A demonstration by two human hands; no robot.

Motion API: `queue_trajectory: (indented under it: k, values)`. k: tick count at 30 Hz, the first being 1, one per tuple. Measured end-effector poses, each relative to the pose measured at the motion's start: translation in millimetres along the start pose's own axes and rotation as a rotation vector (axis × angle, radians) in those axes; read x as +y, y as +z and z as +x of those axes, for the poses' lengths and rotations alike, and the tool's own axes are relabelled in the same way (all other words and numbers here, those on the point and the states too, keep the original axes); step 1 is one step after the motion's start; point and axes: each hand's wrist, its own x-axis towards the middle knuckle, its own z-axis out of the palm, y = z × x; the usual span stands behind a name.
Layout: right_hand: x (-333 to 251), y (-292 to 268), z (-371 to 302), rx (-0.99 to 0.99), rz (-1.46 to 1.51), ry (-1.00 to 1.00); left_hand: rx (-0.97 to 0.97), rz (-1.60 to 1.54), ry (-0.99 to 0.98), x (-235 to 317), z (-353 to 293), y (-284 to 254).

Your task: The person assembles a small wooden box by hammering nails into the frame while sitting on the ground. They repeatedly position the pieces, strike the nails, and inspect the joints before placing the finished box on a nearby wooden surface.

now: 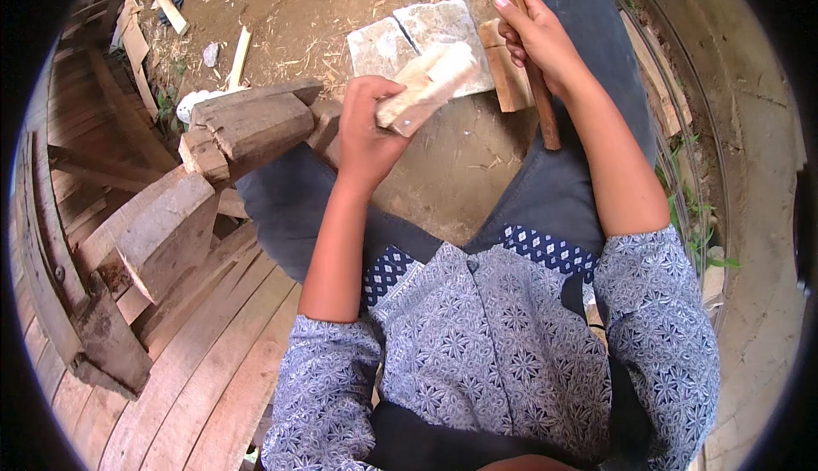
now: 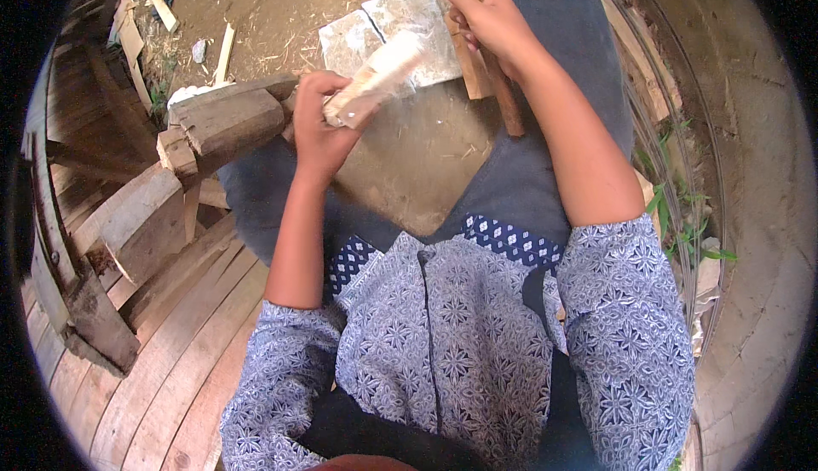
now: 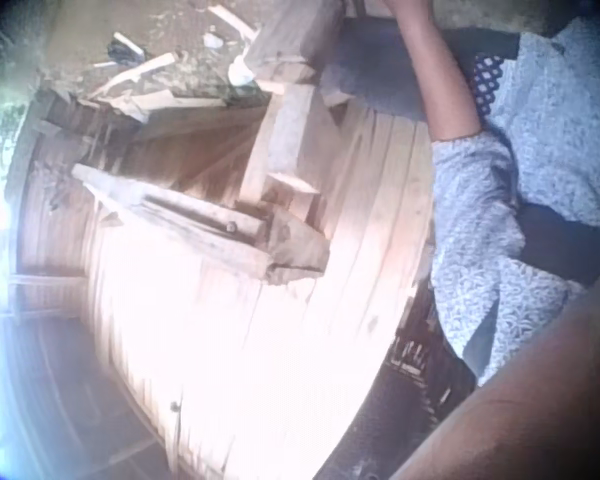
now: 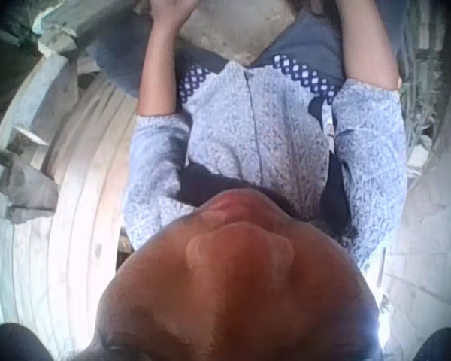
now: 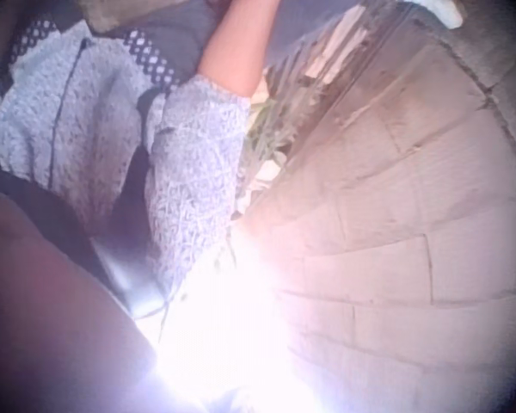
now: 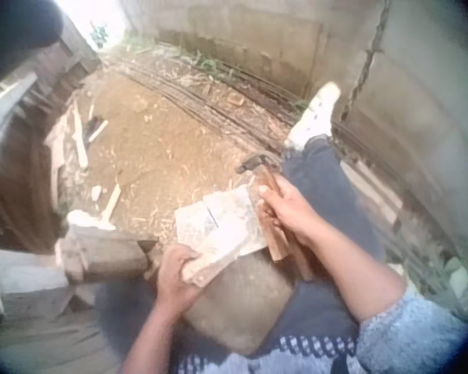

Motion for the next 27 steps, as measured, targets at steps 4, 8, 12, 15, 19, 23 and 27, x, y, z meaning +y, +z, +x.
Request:
queue_trajectory:
  k: [4, 8, 12, 15, 19, 23, 27]
  values:
    - [6.1, 8.7, -3.2, 0.011, -0.096, 0.031, -0.234, 0.111, -0.021, -6.6, -17.7, 12.1]
    - [14.9, 9.1, -3.1, -0.085, -0.299, 0.02, -0.276, 0.091, -0.074, -13.8, -18.9, 10.3]
    - [24.2, 19.3, -3.7, -0.142, -0.312, -0.08, -0.302, 0.081, -0.085, -19.1, -19.4, 9.8]
    - [39.4, 23.3, 3.3, -0.146, -0.309, -0.136, -0.264, 0.047, -0.111, -17.7, -20.3, 11.3]
    - [33.3, 25.7, 0.9, -0.21, -0.362, -0.002, -0.228, -0.011, -0.164, -21.2, -22.9, 9.8]
    - [39.6, 24.8, 3.1, -0.133, -0.327, 0.01, -0.204, -0.039, -0.183, -25.4, -21.0, 8.2]
    - [36.6, 23.9, 3.2, -0.114, -0.314, 0.021, -0.188, -0.057, -0.201, -30.9, -23.5, 6.9]
